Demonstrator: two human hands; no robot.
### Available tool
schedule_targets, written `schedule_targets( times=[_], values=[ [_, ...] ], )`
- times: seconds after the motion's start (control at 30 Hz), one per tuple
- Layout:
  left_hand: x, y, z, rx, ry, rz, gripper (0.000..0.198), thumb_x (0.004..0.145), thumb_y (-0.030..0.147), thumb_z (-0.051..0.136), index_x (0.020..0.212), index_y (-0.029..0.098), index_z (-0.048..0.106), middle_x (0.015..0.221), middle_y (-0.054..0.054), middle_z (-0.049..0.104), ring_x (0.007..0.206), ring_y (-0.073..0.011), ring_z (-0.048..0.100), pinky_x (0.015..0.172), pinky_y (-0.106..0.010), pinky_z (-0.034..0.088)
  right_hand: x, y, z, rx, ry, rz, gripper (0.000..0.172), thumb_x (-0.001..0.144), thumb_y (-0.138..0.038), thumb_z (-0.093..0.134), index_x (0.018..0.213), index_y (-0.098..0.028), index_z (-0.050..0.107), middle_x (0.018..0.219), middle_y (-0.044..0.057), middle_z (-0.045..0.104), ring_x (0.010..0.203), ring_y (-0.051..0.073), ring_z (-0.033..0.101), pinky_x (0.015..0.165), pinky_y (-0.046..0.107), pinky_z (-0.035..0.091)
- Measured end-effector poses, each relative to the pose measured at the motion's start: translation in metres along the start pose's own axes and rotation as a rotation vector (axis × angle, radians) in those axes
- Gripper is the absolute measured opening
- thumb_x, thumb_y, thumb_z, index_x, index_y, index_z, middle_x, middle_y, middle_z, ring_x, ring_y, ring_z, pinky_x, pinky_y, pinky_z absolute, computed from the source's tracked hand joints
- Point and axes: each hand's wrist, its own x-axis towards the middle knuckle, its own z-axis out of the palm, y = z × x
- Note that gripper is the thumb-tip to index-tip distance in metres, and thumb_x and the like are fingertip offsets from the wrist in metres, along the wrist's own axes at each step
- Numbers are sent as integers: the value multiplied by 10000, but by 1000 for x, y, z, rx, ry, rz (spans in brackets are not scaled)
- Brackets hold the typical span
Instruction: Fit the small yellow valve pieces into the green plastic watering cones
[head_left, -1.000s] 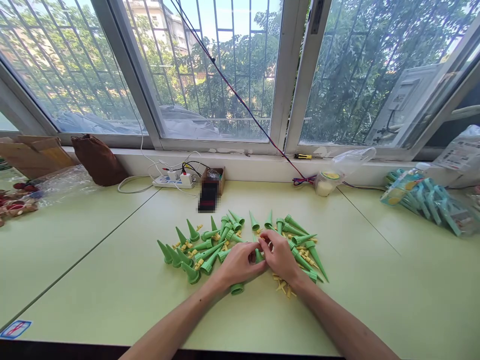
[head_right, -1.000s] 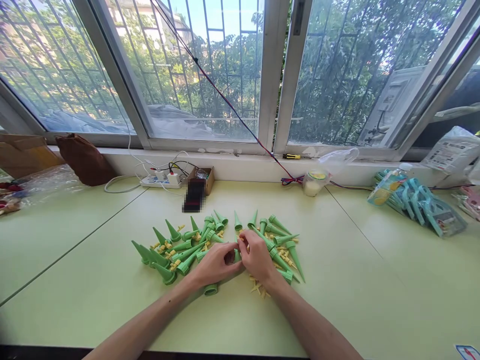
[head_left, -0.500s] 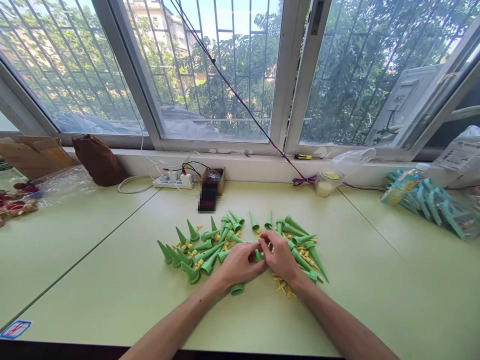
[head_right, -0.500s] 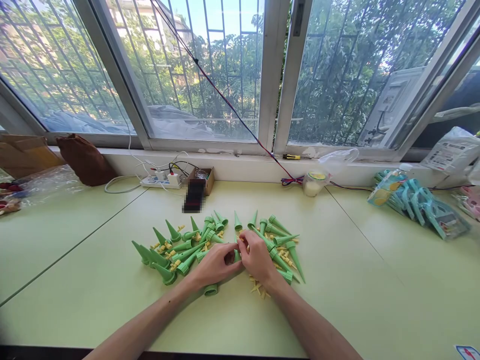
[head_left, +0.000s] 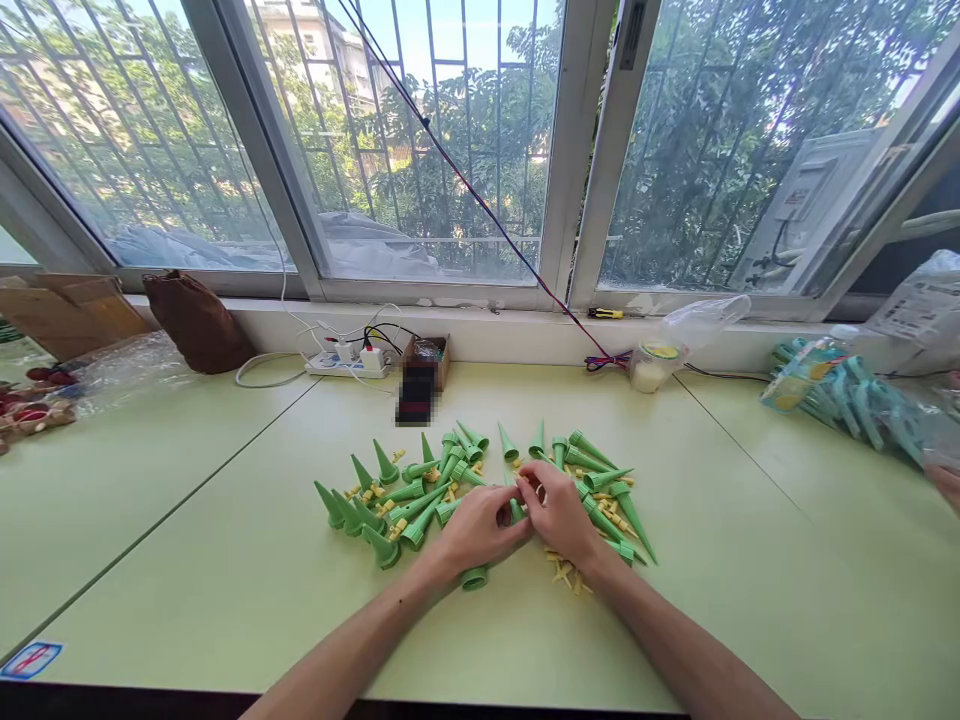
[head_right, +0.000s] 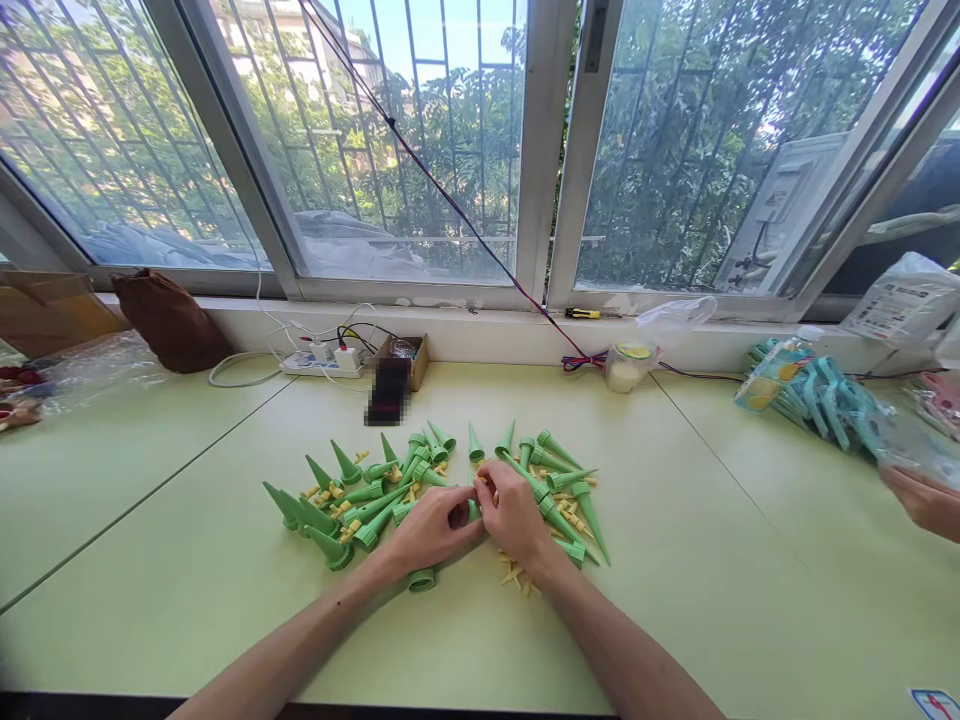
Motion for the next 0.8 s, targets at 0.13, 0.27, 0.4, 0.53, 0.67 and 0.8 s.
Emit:
schedule_targets(
  times=[0.13,0.27,0.4,0.53,0.67,0.8],
  values=[
    [-1,-1,0,10,-6,2,109,790,242,554,706,174,556,588,37,538,552,-103,440,551,-230,304,0,0,0,-3,0,-1,115,962,-186,496,943,-197,610,868,43,648,778,180,598,697,282,478],
    [0,-3,1,10,-9,8,80,781,228,560,723,173,567,588,40,537,556,-103,445,555,-229,303,0,0,-1,1,0,-4,120,961,-193,492,948,-194,611,872,50,652,786,185,609,698,282,483],
    [0,-4,2,6,-8,11,77,782,221,557,723,173,571,581,43,527,548,-100,436,550,-228,296,0,0,-1,-4,6,-8,118,954,-186,494,934,-193,610,870,51,655,781,184,612,693,284,485],
    [0,-5,2,4,-15,13,83,787,225,559,726,171,574,583,39,534,550,-102,444,555,-227,303,1,0,0,-7,5,-8,114,950,-178,498,932,-192,610,871,49,655,785,184,612,695,285,484],
    [0,-4,1,6,-17,11,86,788,224,561,725,168,577,585,34,543,551,-105,450,557,-227,310,1,0,0,2,-6,0,114,958,-189,493,931,-194,604,866,45,648,781,183,606,704,284,477],
    [0,-3,1,11,-23,1,87,788,217,567,719,166,580,585,30,551,553,-109,460,555,-229,315,0,0,0,-2,-2,2,105,957,-190,497,925,-198,597,861,40,645,777,182,603,705,280,467]
  ],
)
